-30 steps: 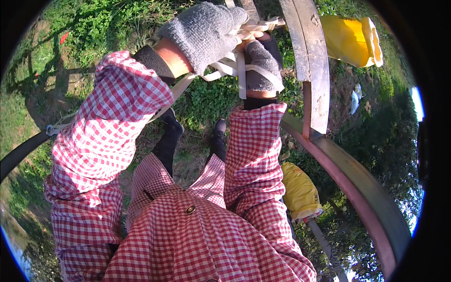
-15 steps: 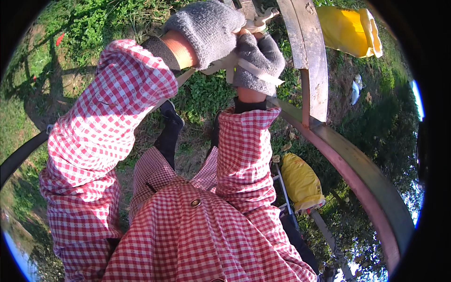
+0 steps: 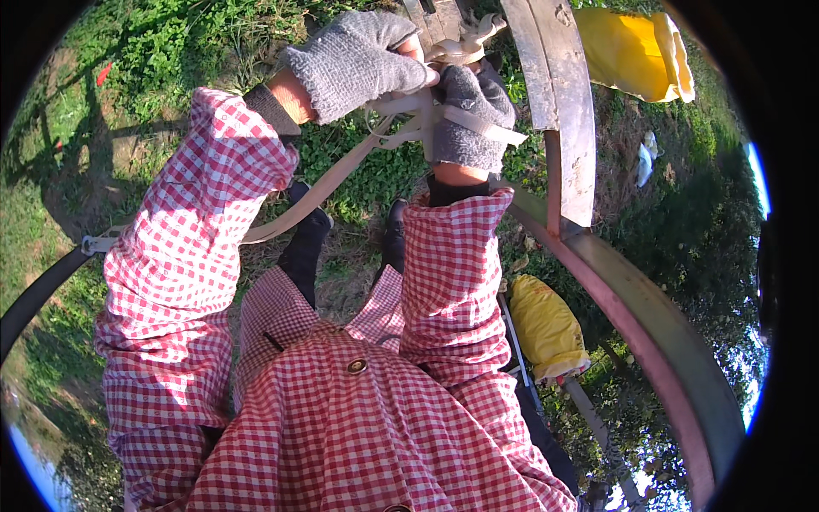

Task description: The person secures a yellow bag to a metal ladder using a white strap. They wrap the strap around the ladder rung and tie it with both hands while standing on the ladder in an orchard.

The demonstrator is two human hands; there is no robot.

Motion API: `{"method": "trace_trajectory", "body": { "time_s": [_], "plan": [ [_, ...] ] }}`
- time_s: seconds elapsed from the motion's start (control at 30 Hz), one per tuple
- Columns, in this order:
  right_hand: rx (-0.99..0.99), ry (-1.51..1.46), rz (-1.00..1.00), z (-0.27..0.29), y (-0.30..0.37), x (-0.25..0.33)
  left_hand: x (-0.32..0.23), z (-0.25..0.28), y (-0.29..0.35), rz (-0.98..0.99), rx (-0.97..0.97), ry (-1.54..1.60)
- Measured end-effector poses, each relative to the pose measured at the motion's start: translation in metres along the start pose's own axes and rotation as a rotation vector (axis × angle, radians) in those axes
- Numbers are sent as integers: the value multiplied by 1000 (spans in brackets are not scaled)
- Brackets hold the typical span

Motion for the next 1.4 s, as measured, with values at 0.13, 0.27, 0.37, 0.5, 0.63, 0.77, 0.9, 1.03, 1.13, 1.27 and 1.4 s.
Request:
{"method": "trace_trajectory", "body": {
  "time_s": [0.13, 0.27, 0.37, 0.5, 0.63, 0.77, 0.9, 1.03, 1.13, 1.27, 1.4],
  "plan": [
    [52, -23, 195, -4, -2, 7, -13, -8, -5, -84, 108, -489],
    [117, 65, 228, -7, 0, 13, -26, -18, -6, -85, 225, -879],
    [67, 198, 361, 11, -7, 10, -39, -27, -17, 22, 518, -890],
    [154, 208, 316, -2, -1, 12, -34, -16, -19, 36, 512, -980],
    [63, 302, 439, 5, -1, 6, -14, -26, -13, -272, 197, -902],
    [73, 390, 363, -4, -4, -8, -17, -20, 1, -430, 150, -880],
    [233, 531, 350, 14, -27, -47, -34, -20, 13, -715, 20, -841],
    [245, 1155, 675, 36, -35, -79, -10, -2, 9, -88, 97, 89],
    [200, 1038, 684, 8, -19, -34, 19, 8, 14, 95, -11, 231],
    [149, 692, 420, 5, -9, -4, -19, 5, 10, 15, -29, -394],
    [50, 688, 403, 2, -9, 3, -21, -19, 5, -363, 16, -835]
  ]
}}
Point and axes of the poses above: each hand's wrist, its own y-axis away from the middle knuckle, its own z-axis out of the back of the hand, x = y × z, the point moved 5 cm from there along -y, towards the middle knuckle, and after that the axes turned 5 degrees about -x, right-handed, at the moved point
